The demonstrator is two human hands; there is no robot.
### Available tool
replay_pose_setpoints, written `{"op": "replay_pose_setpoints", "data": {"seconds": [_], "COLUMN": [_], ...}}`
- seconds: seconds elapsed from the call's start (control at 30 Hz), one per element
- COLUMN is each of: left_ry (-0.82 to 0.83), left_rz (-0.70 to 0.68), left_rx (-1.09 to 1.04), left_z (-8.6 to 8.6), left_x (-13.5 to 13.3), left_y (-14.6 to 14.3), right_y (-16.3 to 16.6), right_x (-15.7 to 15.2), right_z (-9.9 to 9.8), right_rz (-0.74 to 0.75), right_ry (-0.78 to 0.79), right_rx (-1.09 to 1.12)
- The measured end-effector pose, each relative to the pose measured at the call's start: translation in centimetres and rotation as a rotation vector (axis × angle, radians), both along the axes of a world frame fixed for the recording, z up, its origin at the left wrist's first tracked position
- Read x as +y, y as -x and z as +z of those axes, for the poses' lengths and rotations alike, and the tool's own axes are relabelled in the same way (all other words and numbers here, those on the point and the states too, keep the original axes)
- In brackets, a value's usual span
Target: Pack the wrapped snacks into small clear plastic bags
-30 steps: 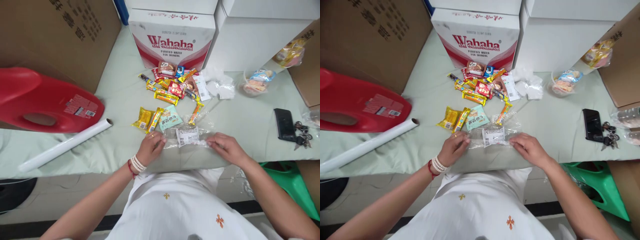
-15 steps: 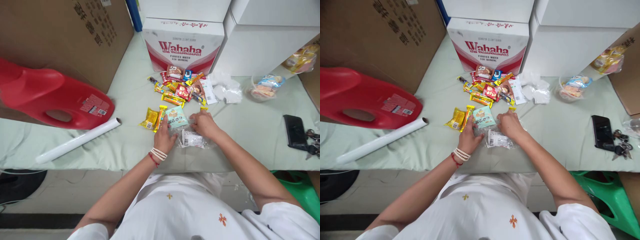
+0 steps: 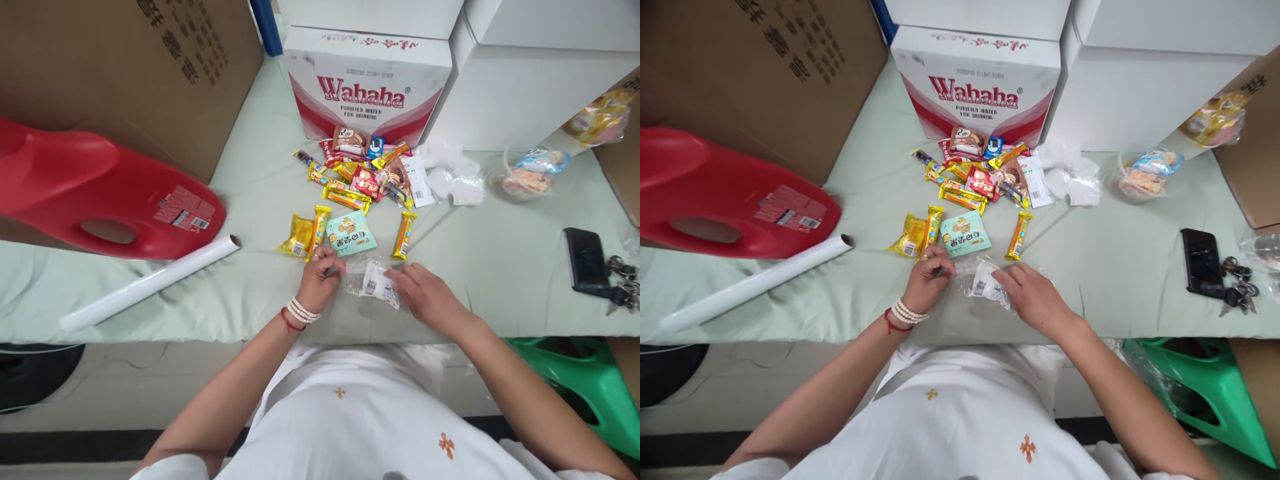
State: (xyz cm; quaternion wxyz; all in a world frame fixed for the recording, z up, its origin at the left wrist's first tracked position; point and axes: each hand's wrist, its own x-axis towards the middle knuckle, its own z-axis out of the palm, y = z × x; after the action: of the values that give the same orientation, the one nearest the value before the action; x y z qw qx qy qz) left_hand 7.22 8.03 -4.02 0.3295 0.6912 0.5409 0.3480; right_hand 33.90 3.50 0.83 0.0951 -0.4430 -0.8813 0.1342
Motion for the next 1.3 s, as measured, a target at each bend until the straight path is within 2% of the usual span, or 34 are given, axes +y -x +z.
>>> {"op": "replay_pose_setpoints", "data": {"seconds": [0.1,0.23,0.33,0.4,0.47,0.57,0.7,0.87,0.93,1.0,1.1,1.2,1.3], "left_ry": [0.021,0.113,0.17,0.177,0.155,0.118,0.155,0.257,0.273,0.252,0.191,0.102,0.055], "left_rz": [-0.064,-0.02,0.024,-0.001,-0.04,-0.052,-0.048,-0.153,-0.115,-0.079,-0.153,-0.232,-0.313], "left_rx": [-0.036,-0.116,-0.06,-0.029,-0.029,-0.169,-0.498,-0.742,-0.709,-0.514,-0.232,-0.232,-0.235], "left_z": [0.2,-0.1,-0.5,-0.7,-0.7,-0.6,-0.2,1.1,1.6,2.0,2.2,2.2,2.0], "left_x": [-0.1,0.2,0.5,0.7,0.8,1.0,0.8,-0.2,-0.4,-0.3,0.1,0.2,-0.4], "left_y": [0.6,-0.1,-0.7,-0.8,-0.6,0.1,1.7,3.1,2.7,1.8,0.4,0.8,3.0], "right_y": [0.2,1.1,1.7,2.0,2.1,2.2,1.9,1.7,1.8,1.9,1.7,1.2,0.7], "right_x": [-0.5,-0.6,-0.9,-1.2,-1.7,-2.1,-2.3,-2.4,-2.4,-2.3,-2.2,-2.4,-2.8], "right_z": [-0.9,-1.3,-1.5,-1.6,-1.6,-1.4,-1.0,-0.7,-0.7,-0.7,-1.0,-2.0,-3.2], "right_rz": [-0.163,-0.229,-0.247,-0.158,0.004,0.193,0.245,0.24,0.245,0.251,0.252,0.214,0.085], "right_ry": [0.028,0.11,0.073,0.013,-0.048,-0.086,-0.025,-0.001,-0.003,-0.004,0.006,0.002,-0.044], "right_rx": [0.203,0.316,0.343,0.301,0.192,0.022,-0.082,-0.119,-0.116,-0.106,-0.086,0.011,0.252]}}
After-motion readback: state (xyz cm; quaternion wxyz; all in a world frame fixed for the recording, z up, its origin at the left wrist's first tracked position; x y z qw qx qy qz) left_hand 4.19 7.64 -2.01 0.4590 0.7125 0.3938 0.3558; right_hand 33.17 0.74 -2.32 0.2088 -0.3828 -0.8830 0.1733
